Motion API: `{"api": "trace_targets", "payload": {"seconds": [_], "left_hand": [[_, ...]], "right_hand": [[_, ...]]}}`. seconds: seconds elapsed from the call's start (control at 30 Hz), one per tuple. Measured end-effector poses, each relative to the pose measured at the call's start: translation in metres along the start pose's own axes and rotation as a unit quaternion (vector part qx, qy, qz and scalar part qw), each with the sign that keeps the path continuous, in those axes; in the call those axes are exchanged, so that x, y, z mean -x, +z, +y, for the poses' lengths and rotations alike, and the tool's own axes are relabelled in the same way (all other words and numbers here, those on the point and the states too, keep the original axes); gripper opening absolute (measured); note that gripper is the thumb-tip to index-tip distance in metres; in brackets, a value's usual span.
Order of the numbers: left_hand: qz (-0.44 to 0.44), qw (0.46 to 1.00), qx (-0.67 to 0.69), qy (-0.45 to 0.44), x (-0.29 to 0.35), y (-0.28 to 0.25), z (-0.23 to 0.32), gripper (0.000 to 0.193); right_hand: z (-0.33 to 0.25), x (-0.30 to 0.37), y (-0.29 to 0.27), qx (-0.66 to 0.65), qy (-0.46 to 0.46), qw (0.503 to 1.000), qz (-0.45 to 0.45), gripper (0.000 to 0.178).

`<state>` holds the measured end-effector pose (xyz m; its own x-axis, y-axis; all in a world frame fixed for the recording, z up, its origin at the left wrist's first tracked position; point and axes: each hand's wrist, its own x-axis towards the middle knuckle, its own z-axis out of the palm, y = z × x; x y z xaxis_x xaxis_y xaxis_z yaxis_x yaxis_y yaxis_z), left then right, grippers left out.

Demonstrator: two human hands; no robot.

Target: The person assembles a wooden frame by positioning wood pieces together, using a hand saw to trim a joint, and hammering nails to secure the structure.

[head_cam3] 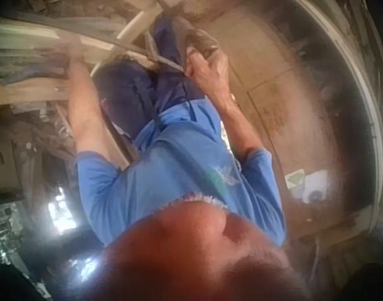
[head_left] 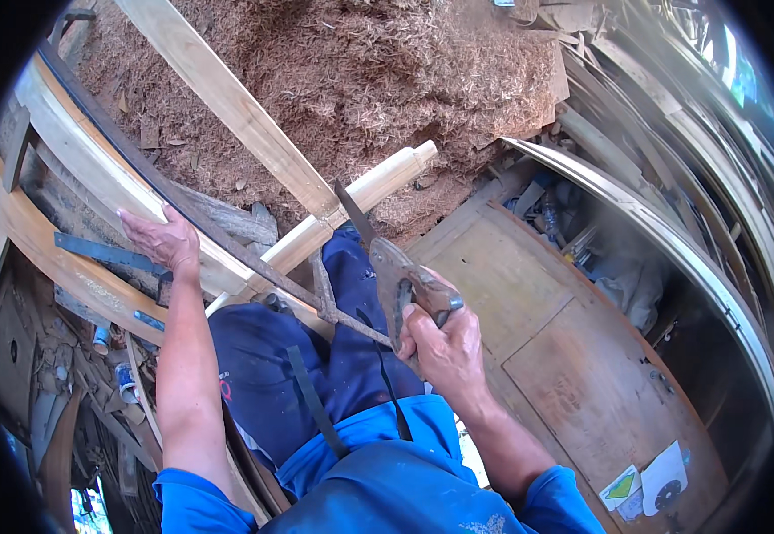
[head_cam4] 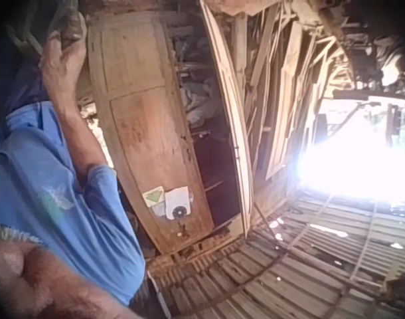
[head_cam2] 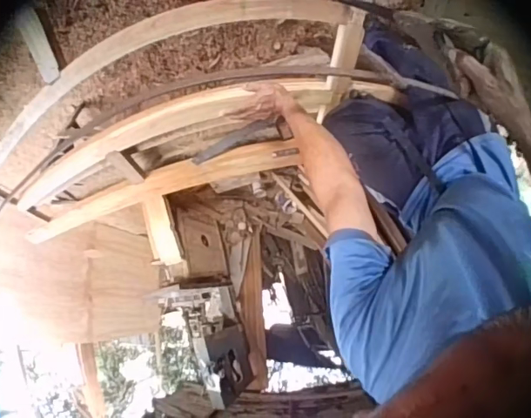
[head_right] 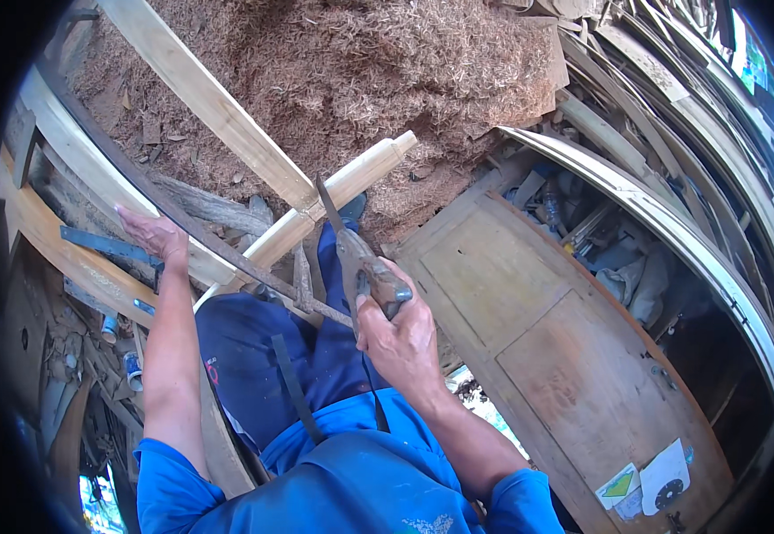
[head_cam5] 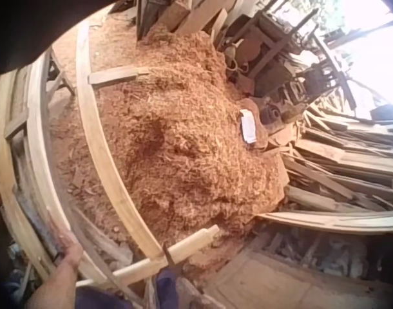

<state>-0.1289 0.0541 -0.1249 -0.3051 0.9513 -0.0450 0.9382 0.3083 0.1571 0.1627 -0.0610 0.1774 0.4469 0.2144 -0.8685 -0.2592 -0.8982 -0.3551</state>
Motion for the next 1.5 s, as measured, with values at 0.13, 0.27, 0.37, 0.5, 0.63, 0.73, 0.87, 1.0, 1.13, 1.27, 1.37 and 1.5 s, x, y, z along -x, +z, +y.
{"api": "trace_targets", "payload": {"seconds": [0.13, 0.27, 0.37, 0.5, 0.63, 0.73, 0.87, 1.0, 1.13, 1.27, 1.37, 1.5], "left_hand": [[0.006, 1.000, 0.004, 0.004, 0.001, 0.000, 0.006, 0.087], [0.012, 1.000, 0.001, 0.007, 0.000, -0.001, 0.004, 0.087], [0.007, 1.000, -0.014, 0.011, 0.002, -0.004, 0.003, 0.086], [0.019, 1.000, -0.003, 0.025, -0.001, 0.003, 0.009, 0.086], [0.000, 1.000, -0.001, 0.018, 0.004, -0.005, 0.000, 0.086], [-0.018, 1.000, 0.004, -0.004, 0.002, -0.006, 0.008, 0.086], [-0.011, 1.000, 0.000, -0.001, 0.002, -0.002, 0.006, 0.086], [0.011, 1.000, 0.019, 0.021, -0.002, 0.001, -0.001, 0.087], [-0.008, 1.000, -0.002, 0.002, 0.002, -0.001, 0.003, 0.088], [0.003, 1.000, 0.015, 0.017, 0.002, 0.002, 0.008, 0.088], [0.012, 1.000, -0.001, 0.015, -0.002, -0.002, -0.004, 0.088], [0.007, 1.000, -0.004, 0.019, 0.005, -0.004, 0.012, 0.085]], "right_hand": [[0.009, -0.036, 0.019, 0.008, -0.007, 1.000, -0.012, 0.039], [-0.004, -0.067, 0.031, 0.050, 0.049, 0.997, -0.024, 0.031], [-0.001, -0.019, 0.021, 0.017, 0.008, 1.000, -0.013, 0.033], [0.017, -0.044, 0.022, -0.035, -0.013, 0.999, 0.003, 0.036], [0.010, -0.078, 0.044, 0.004, 0.026, 0.999, -0.032, 0.032], [0.018, -0.040, 0.031, -0.112, 0.006, 0.993, -0.028, 0.031], [0.017, -0.057, 0.040, -0.053, 0.005, 0.998, 0.018, 0.034], [0.017, -0.075, 0.045, -0.021, 0.018, 0.999, -0.016, 0.020], [0.011, -0.017, 0.032, -0.006, -0.017, 1.000, 0.017, 0.030], [0.027, -0.106, 0.044, 0.013, 0.023, 1.000, -0.016, 0.020], [0.017, -0.051, 0.042, 0.006, -0.002, 1.000, -0.011, 0.012], [0.023, -0.030, 0.025, -0.075, 0.014, 0.997, 0.017, 0.014]]}}
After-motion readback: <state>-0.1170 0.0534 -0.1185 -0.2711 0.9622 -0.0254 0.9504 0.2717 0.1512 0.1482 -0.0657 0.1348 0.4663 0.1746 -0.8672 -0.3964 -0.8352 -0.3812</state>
